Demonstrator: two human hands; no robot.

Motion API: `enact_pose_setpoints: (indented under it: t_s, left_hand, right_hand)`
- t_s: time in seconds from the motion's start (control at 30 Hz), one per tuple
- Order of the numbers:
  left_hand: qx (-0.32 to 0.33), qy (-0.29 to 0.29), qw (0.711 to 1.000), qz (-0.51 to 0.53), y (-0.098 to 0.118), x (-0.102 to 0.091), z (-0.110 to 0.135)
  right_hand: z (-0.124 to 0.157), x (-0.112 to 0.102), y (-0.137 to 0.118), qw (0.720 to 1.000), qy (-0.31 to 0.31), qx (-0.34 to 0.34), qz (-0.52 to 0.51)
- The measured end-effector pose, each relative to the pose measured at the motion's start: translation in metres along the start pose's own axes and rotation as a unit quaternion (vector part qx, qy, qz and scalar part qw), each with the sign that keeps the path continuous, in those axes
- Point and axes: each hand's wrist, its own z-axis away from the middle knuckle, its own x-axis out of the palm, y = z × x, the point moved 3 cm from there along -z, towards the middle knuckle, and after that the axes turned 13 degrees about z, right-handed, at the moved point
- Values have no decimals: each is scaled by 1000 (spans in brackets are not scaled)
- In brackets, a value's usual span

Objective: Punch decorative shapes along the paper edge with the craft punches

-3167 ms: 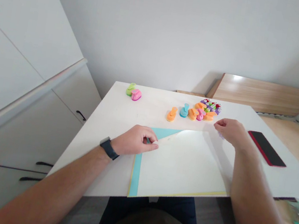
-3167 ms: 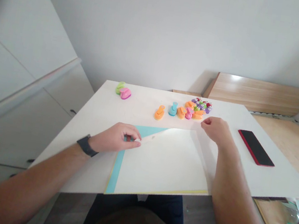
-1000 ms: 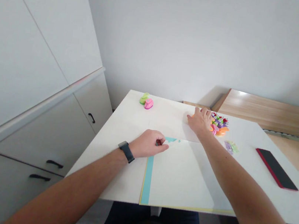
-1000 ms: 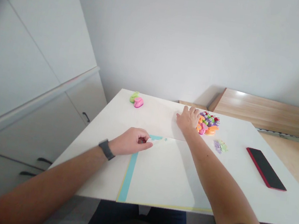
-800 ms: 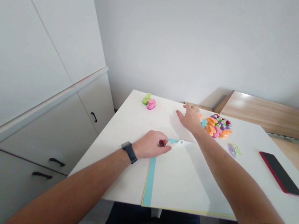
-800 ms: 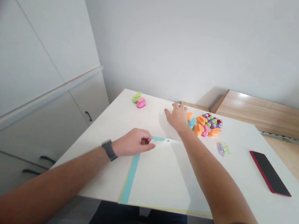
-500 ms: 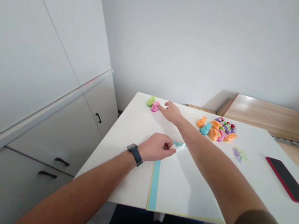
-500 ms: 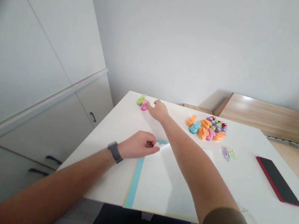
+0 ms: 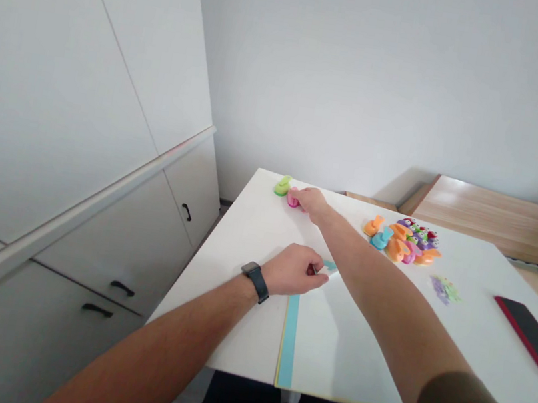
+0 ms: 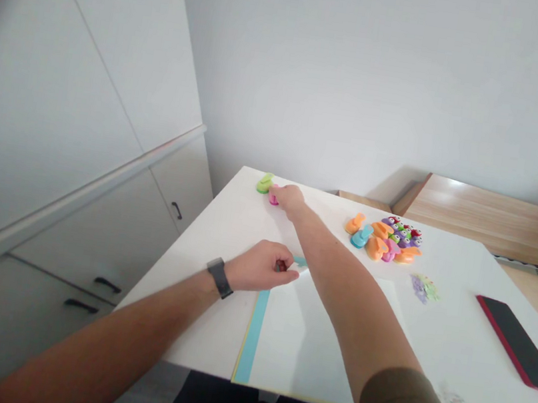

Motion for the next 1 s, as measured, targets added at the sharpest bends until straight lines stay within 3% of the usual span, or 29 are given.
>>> enact_pose_setpoints:
  t_s: [0.27, 0.43, 0.6, 0.73, 1.0]
  left_hand:
    - [6, 2, 1000, -2, 0, 1, 0]
    - [8, 3, 1000, -8, 0, 1, -1]
    - [10, -1, 1000, -16, 0, 2, -1]
    - [9, 1, 1000, -23, -1, 3, -2]
    - [-23, -6, 1000, 17, -8, 5, -3]
  right_hand:
    - [47, -35, 17, 981, -64, -39, -177]
    - [97, -73, 41, 928, -123, -78, -343]
    - [146, -106, 73, 930, -114, -67, -344]
    - [172, -120, 94, 934, -94, -59, -341]
    - [184, -121, 132, 923, -48, -68, -375]
